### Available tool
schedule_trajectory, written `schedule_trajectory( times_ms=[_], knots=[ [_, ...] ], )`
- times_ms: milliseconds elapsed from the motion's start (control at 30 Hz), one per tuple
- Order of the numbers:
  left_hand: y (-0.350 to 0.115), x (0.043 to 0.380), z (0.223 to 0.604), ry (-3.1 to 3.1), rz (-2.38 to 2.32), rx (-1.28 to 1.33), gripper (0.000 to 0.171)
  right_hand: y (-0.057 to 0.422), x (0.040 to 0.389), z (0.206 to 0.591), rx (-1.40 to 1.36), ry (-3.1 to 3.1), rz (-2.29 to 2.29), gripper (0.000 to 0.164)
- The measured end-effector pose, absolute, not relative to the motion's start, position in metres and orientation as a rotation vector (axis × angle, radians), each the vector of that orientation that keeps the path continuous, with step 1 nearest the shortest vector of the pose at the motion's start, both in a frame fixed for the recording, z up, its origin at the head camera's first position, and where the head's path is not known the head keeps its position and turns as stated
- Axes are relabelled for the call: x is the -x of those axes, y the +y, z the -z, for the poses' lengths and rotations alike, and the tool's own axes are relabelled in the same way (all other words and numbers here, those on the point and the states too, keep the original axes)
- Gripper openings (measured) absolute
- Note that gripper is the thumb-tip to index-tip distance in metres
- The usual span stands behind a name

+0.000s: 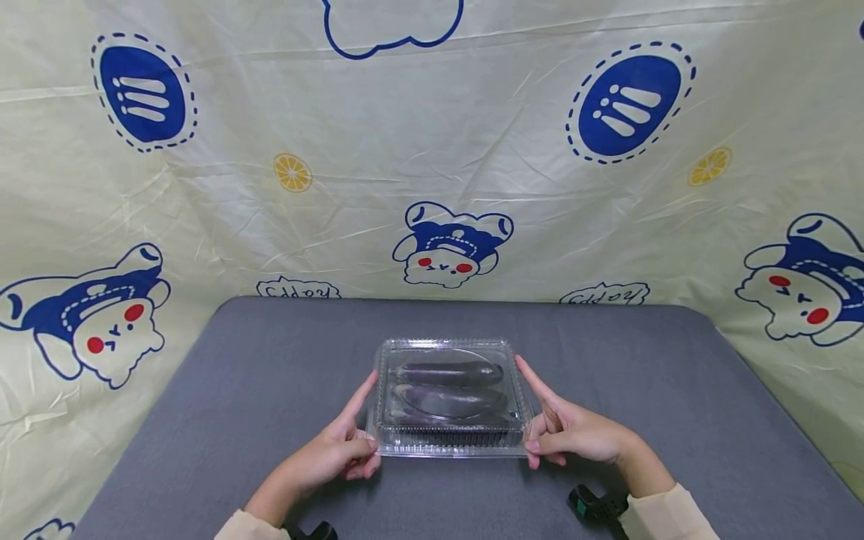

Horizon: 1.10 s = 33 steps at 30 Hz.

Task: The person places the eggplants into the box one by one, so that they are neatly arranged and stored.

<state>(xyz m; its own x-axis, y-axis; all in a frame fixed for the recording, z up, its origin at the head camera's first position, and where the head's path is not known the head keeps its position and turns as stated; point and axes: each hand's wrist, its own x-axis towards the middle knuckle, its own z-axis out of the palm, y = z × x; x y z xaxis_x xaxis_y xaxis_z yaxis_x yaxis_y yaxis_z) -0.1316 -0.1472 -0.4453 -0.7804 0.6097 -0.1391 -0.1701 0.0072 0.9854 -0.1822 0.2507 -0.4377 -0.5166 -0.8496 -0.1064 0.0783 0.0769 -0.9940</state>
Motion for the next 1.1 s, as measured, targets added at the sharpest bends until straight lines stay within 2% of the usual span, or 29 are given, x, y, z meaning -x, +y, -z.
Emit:
schedule_trajectory(
  times_ms=[267, 1100],
  knots=[
    [-0.1453, 0.1314, 0.4449, 1.783, -1.838, -0.406, 0.093, 0.2511, 0.1831, 0.4406, 0.876, 1.578, 1.584, 0.109],
    [-0.1464, 0.1330, 0.4502, 1.712, -1.886, -0.472, 0.094, 0.2502, 0.1815, 0.4466, 0.815, 1.620, 1.628, 0.110]
  ],
)
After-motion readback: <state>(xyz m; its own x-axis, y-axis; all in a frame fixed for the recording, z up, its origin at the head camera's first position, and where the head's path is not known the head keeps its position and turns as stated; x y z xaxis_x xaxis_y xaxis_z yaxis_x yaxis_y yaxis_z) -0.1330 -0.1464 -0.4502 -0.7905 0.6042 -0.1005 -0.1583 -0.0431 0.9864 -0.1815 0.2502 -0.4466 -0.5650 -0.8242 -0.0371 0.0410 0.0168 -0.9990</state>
